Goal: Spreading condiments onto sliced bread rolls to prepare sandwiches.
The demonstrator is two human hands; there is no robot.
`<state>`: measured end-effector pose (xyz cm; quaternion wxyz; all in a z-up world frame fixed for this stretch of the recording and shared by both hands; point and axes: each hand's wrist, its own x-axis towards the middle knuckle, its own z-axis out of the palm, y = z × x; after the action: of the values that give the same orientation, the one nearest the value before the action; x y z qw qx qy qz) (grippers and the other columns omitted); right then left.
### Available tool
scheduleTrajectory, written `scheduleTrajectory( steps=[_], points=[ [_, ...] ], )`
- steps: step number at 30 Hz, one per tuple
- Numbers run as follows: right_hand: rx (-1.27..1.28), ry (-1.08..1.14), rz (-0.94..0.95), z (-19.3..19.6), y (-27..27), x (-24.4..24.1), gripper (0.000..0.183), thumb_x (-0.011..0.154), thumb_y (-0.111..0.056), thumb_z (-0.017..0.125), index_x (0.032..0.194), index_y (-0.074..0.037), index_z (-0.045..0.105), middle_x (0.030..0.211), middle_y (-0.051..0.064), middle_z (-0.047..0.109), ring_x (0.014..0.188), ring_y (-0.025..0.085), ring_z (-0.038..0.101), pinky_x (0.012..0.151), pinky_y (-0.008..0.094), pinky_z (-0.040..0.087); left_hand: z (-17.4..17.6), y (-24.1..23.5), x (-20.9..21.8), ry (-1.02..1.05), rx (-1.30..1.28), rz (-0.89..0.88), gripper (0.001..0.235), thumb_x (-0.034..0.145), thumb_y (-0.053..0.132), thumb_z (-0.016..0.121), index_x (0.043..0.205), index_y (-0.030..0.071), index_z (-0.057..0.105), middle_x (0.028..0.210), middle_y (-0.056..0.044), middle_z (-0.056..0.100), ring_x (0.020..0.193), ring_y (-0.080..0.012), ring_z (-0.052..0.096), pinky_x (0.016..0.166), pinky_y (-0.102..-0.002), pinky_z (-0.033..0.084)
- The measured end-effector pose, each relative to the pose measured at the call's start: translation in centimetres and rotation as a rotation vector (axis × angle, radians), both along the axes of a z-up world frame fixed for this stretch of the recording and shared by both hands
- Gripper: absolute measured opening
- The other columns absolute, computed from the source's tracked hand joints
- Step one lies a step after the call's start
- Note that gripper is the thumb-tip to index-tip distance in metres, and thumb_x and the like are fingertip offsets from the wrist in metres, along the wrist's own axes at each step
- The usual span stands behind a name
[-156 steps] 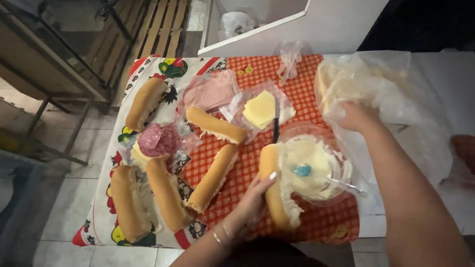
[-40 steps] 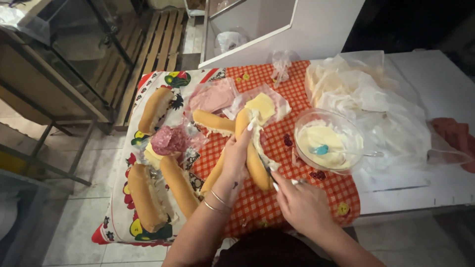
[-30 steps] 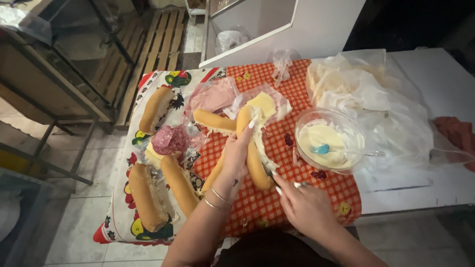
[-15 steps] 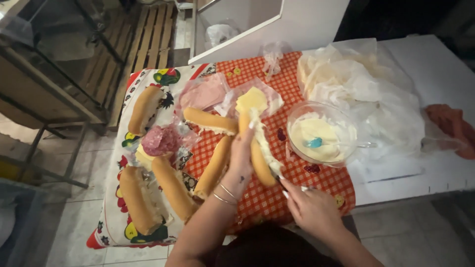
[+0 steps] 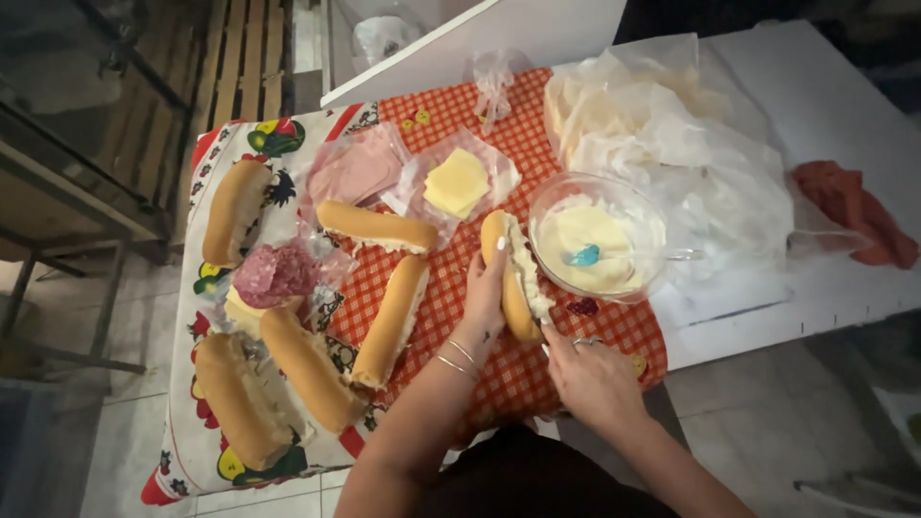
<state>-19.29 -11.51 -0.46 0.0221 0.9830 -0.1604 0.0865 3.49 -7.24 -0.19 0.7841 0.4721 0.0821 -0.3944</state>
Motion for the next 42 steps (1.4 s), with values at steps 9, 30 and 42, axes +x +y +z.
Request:
scheduleTrajectory(
  steps=[9, 30, 42],
  points=[
    [-0.079, -0.102, 0.003, 0.6, 2.0, 1.4, 0.039, 0.106, -0.030, 0.074, 0.144, -0.026, 0.084, 0.060, -0.008, 0.070, 0.049, 0.017, 0.065, 0.041, 0.039, 0.047, -1.1, 7.6, 0.4, -1.272, 0.657, -0.377, 0.030, 0.106, 0.009, 0.077, 0.134, 0.004, 0.069, 0.119, -0.016, 0.074, 0.097, -0.0252, 0.070, 0.085, -0.035, 0.068],
    [-0.176, -0.126, -0.145, -4.0, 8.2, 1.0, 0.042, 0.105, -0.031, 0.075, 0.145, -0.022, 0.082, 0.063, -0.007, 0.072, 0.049, 0.021, 0.067, 0.044, 0.043, 0.051, -5.6, 13.2, -2.3, -1.726, 0.327, -0.474, 0.043, 0.110, -0.001, 0.065, 0.153, -0.010, 0.066, 0.168, -0.052, 0.048, 0.083, -0.0606, 0.077, 0.075, -0.065, 0.070],
    [-0.220, -0.280, -0.067, -7.2, 8.3, 0.8, 0.052, 0.098, -0.020, 0.078, 0.150, -0.017, 0.081, 0.062, -0.006, 0.064, 0.045, 0.020, 0.055, 0.043, 0.044, 0.046, -6.0, 12.9, -2.4, -1.685, 0.378, -0.495, 0.043, 0.108, 0.001, 0.061, 0.151, -0.006, 0.067, 0.169, -0.047, 0.051, 0.098, -0.0639, 0.077, 0.090, -0.067, 0.066]
  ],
)
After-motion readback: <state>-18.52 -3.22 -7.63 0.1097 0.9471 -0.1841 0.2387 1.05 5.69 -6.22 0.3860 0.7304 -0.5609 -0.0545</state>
